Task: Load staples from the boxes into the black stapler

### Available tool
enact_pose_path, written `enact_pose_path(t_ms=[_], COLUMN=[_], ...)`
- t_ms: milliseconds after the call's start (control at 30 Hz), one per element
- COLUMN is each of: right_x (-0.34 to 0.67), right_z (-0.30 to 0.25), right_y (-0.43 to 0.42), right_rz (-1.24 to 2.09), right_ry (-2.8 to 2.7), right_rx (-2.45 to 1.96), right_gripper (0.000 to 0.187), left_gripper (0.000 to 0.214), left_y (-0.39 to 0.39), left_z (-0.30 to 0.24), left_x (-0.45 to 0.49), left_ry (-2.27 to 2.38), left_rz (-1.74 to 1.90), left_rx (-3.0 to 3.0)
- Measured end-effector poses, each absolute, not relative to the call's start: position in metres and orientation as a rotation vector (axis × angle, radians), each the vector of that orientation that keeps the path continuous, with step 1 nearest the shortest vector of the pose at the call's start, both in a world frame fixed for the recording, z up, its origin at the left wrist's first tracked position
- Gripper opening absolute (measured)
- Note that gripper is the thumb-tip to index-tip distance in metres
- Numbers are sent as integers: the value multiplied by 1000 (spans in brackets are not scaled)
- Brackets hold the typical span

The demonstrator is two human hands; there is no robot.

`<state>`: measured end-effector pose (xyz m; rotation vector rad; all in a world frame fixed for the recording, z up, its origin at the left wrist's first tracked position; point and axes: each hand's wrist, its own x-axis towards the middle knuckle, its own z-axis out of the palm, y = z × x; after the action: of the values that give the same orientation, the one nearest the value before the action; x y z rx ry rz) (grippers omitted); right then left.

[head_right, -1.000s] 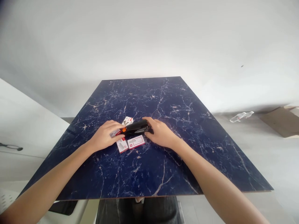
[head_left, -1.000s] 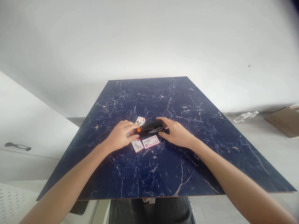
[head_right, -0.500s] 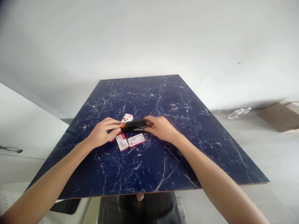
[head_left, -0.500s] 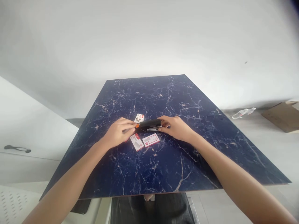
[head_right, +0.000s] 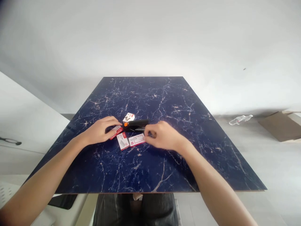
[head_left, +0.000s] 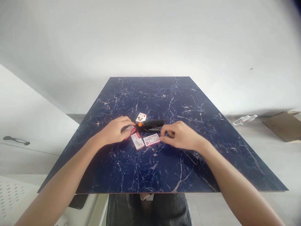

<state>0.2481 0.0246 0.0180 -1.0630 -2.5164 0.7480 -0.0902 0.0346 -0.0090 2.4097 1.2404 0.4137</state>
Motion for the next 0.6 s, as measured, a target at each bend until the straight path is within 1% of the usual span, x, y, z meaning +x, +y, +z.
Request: enact_pose_path(t_ms=[33,67,167,267,333,400,500,600], right_x=[241,234,218,210,209,210,214,216], right_z=[13,7,-10,-19,-20,-19,-18,-19], right_y=[20,16,8,2,0,1,7,11], right_rz=[718,673,523,484,497,494,484,505], right_ry=[-2546,-2563,-2511,-2451,-2451,-2423,-2347,-2307], right_rx=[-1023,-1010,-1073,-1074,-1043,-1048,-1098,-1130], right_gripper=[9,11,30,36,31,24,20,19], left_gripper=[37,41,46,29,20,19,31,39], left_y=[35,35,36,34,30,24,18,17], left_z=[-8,-7,-7,-6,-3,2,6,4], left_x=[-92,-94,-98,-95,-88,-80,-72,-72], left_ry=[1226,1216,1201,1222,1215,1134,1003,1010], left_rz=[366,327,265,334,447,476,355,312], left_rx=[2388,2363,2298,2328,2413,2462,2478,2519])
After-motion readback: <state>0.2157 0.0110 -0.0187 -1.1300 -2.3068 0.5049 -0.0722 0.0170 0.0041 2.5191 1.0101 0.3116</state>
